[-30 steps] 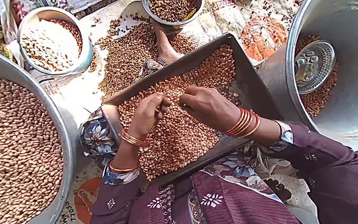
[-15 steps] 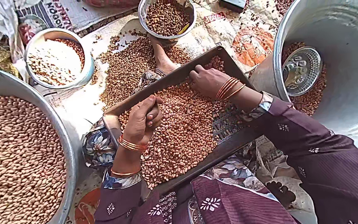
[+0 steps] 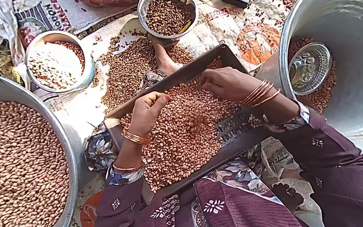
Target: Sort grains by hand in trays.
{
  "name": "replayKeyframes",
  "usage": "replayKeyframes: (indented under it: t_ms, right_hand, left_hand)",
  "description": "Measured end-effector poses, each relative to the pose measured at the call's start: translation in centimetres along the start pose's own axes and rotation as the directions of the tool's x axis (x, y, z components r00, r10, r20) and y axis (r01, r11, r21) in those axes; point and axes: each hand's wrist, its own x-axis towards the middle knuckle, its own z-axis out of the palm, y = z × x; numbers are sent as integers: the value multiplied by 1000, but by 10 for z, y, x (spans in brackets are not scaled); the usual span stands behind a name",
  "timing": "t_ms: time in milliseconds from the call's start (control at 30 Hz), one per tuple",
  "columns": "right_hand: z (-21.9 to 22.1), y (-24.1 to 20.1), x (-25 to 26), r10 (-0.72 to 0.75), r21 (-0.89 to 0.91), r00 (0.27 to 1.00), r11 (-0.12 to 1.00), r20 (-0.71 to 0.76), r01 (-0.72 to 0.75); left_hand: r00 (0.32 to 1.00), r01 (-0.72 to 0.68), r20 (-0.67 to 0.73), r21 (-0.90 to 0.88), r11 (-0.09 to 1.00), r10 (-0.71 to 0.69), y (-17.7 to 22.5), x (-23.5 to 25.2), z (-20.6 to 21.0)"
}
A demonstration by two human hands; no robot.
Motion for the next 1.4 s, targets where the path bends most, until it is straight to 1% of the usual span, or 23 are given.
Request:
replayKeyframes:
  t_ms: [33, 67, 133, 167, 200, 233, 300, 333, 367, 433, 500, 600, 700, 800, 867, 933, 1000, 1100, 1167, 1233, 1300, 1367, 1400]
  right_hand:
    - [-1, 0, -3, 58, -67, 996, 996, -73, -62]
    - [-1, 2, -4, 139, -140, 985, 978, -101, -153]
    - [6, 8, -6, 277, -275, 960, 922, -24, -273]
    - [12, 10, -7, 290, -315, 955, 914, 64, -256]
    - [18, 10, -9, 243, -307, 956, 934, 168, -183]
    - [22, 7, -11, 144, -246, 952, 966, 269, -77]
    - [21, -2, -13, -56, -27, 923, 997, 380, 72]
    - [19, -7, -13, -107, 21, 926, 994, 361, 106]
    - [16, -10, -11, -117, 18, 945, 993, 305, 118]
    - [13, -8, 0, -114, -77, 984, 989, 137, 126]
    - [18, 1, 15, -145, -112, 989, 983, 29, 147]
    - [30, 6, 27, -133, -152, 990, 978, 54, 140]
    - [34, 5, 28, -122, -177, 990, 975, 77, 134]
    - [31, 12, 30, -96, -66, 995, 993, 31, 98]
    - [29, 15, 32, 6, 50, 1000, 999, -21, -5]
    - [24, 15, 33, 99, 196, 995, 976, -27, -92]
    - [25, 18, 35, 77, 255, 997, 965, -29, -67]
    - [37, 19, 41, -109, 161, 990, 979, -91, 123]
    - [43, 15, 45, -174, 66, 981, 981, -88, 180]
    - [43, 7, 47, -174, -2, 983, 985, -56, 175]
    - [42, 4, 50, -168, -64, 986, 984, -20, 167]
    - [39, 4, 50, -138, -89, 990, 986, 16, 138]
    - [36, 3, 50, -108, -84, 994, 990, 32, 110]
  left_hand:
    - [1000, -23, 10, 117, 993, 22, 1, 0, 2]
    - [999, -41, 29, 224, 974, 36, 2, 0, 3]
    - [994, -108, 42, 355, 928, 100, -3, 4, 7]
    - [989, -145, 55, 406, 902, 134, -4, 6, 10]
    - [984, -179, 74, 452, 874, 163, -4, 8, 13]
    - [976, -216, 96, 491, 844, 193, -3, 10, 16]
    - [958, -287, 146, 557, 780, 248, 1, 16, 22]
    - [950, -311, 169, 586, 748, 262, 3, 19, 25]
    - [945, -327, 188, 611, 721, 269, 4, 23, 28]
    - [943, -331, 210, 645, 688, 257, 3, 33, 34]
    - [939, -344, 235, 663, 665, 251, 5, 38, 38]
    - [900, -435, 305, 619, 654, 310, 2, 37, 39]
    - [887, -459, 356, 603, 652, 295, -7, 40, 38]
    - [905, -423, 338, 665, 616, 257, -10, 40, 38]
    - [907, -421, 342, 688, 592, 248, -10, 39, 39]
    - [902, -429, 356, 687, 587, 243, -10, 38, 42]
    - [903, -426, 360, 699, 574, 233, -9, 37, 45]
    - [916, -400, 342, 738, 544, 210, -6, 34, 52]
    - [925, -380, 330, 755, 535, 191, -5, 33, 55]
    - [928, -370, 324, 763, 531, 182, -5, 32, 56]
    - [920, -392, 325, 736, 552, 221, -8, 34, 54]
    - [916, -401, 288, 671, 624, 279, -10, 35, 47]
    - [926, -377, 233, 617, 691, 297, -9, 33, 43]
